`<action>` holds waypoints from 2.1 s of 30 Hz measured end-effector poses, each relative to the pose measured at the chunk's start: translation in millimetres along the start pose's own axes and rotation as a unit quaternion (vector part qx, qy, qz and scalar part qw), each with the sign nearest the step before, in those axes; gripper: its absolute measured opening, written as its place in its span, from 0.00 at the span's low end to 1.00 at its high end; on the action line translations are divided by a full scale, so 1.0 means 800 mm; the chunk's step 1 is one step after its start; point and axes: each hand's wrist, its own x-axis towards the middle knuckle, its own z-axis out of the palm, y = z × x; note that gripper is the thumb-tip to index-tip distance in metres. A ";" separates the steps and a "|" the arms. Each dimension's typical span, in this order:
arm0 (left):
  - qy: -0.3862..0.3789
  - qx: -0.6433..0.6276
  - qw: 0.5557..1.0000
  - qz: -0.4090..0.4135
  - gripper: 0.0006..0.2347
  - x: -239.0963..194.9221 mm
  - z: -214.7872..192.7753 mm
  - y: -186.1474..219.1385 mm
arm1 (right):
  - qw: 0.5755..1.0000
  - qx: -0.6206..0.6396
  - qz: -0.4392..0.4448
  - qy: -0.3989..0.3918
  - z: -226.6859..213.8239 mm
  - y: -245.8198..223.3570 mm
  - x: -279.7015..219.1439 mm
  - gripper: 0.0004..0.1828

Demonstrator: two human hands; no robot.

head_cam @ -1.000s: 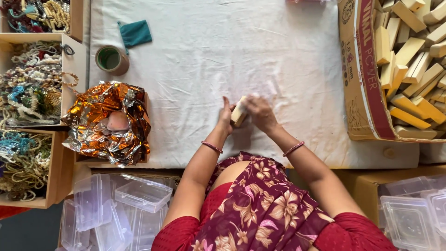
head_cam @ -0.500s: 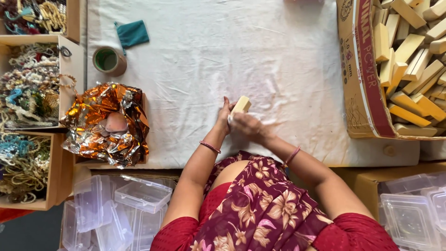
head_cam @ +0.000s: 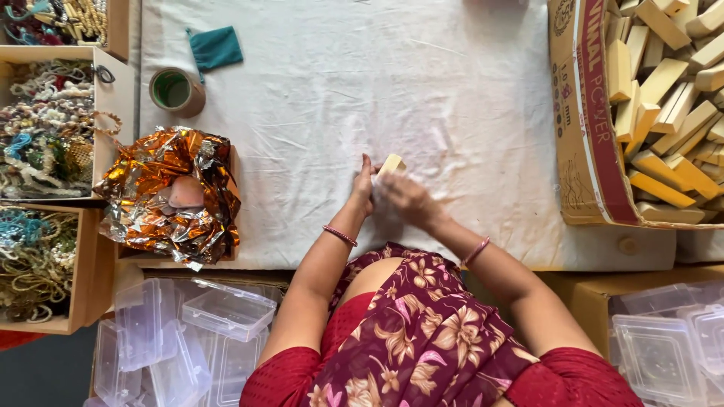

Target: The person sits at a table and wipes a small wooden block with a white cloth. They rotate the block to clean all sides thoroughly. After cleaning, they place the block on a sheet of aluminum foil and fold the foil around it.

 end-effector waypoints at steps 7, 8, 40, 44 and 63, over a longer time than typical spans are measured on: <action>-0.093 -0.045 0.994 -0.026 0.19 -0.008 0.006 -0.001 | 0.986 0.052 0.146 0.060 -0.026 0.016 -0.001 0.18; -0.073 -0.036 0.997 -0.007 0.16 -0.008 0.006 -0.003 | 0.985 0.047 0.149 0.076 -0.027 0.011 0.004 0.18; -0.230 -0.248 0.941 0.019 0.23 -0.036 0.045 -0.013 | 0.986 0.106 0.121 -0.038 -0.014 -0.004 -0.025 0.33; -0.166 -0.132 0.977 0.025 0.20 -0.018 0.035 -0.050 | 0.963 0.161 0.209 -0.051 -0.025 0.007 -0.017 0.33; 0.075 0.312 0.900 0.294 0.22 -0.030 0.053 0.019 | 0.932 -0.153 0.308 -0.116 -0.046 0.031 -0.060 0.27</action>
